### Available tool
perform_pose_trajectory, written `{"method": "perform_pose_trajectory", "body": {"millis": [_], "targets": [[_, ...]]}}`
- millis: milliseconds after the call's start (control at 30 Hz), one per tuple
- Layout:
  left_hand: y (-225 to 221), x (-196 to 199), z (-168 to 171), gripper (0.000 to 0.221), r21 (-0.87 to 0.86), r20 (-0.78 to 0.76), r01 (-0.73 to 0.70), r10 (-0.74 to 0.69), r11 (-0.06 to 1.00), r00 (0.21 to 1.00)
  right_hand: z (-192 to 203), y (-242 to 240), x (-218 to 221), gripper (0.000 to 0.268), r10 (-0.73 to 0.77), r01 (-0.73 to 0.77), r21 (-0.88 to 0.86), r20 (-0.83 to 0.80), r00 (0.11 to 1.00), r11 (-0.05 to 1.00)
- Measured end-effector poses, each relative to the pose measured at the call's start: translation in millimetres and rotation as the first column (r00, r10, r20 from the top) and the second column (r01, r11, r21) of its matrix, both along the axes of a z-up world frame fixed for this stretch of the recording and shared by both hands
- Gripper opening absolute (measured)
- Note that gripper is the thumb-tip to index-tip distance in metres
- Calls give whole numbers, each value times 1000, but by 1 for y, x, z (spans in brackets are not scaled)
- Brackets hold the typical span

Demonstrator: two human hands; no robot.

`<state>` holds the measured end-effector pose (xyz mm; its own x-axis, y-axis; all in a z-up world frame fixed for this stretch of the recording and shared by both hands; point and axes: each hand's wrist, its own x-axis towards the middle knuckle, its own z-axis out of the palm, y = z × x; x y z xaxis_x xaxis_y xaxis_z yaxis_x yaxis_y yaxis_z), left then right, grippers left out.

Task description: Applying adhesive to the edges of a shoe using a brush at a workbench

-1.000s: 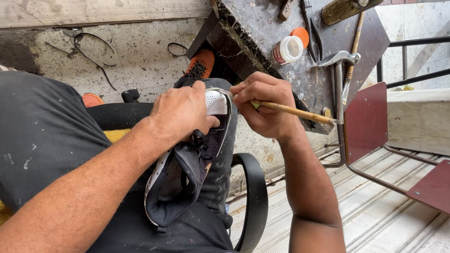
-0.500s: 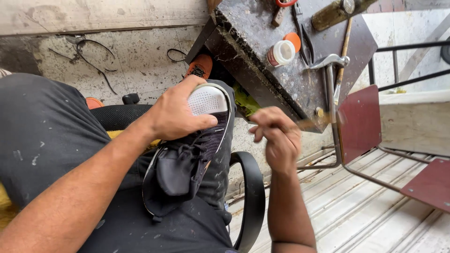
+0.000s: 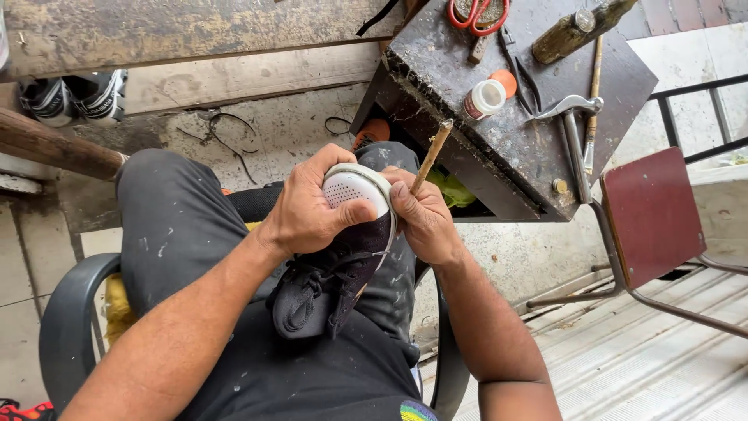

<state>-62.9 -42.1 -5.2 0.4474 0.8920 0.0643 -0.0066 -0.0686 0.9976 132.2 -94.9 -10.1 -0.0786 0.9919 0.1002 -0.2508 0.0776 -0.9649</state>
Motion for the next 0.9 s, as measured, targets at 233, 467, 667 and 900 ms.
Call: {"method": "perform_pose_trajectory", "body": {"millis": [233, 467, 667, 900], "targets": [[-9, -1, 4, 57, 69, 14, -24, 23, 997, 1000, 17, -8, -1, 36, 22, -27, 54, 80, 997, 998], [-11, 1, 2, 54, 81, 54, -59, 54, 995, 997, 39, -7, -4, 37, 37, -83, 159, 270, 962, 984], [-19, 7, 31, 53, 103, -13, -29, 30, 994, 999, 41, -1, 21, 33, 153, -145, -50, 264, 952, 988], [-25, 17, 33, 52, 114, -149, 2, 15, 993, 989, 54, 1, 36, 32, 224, -205, -90, 370, 902, 975]]}}
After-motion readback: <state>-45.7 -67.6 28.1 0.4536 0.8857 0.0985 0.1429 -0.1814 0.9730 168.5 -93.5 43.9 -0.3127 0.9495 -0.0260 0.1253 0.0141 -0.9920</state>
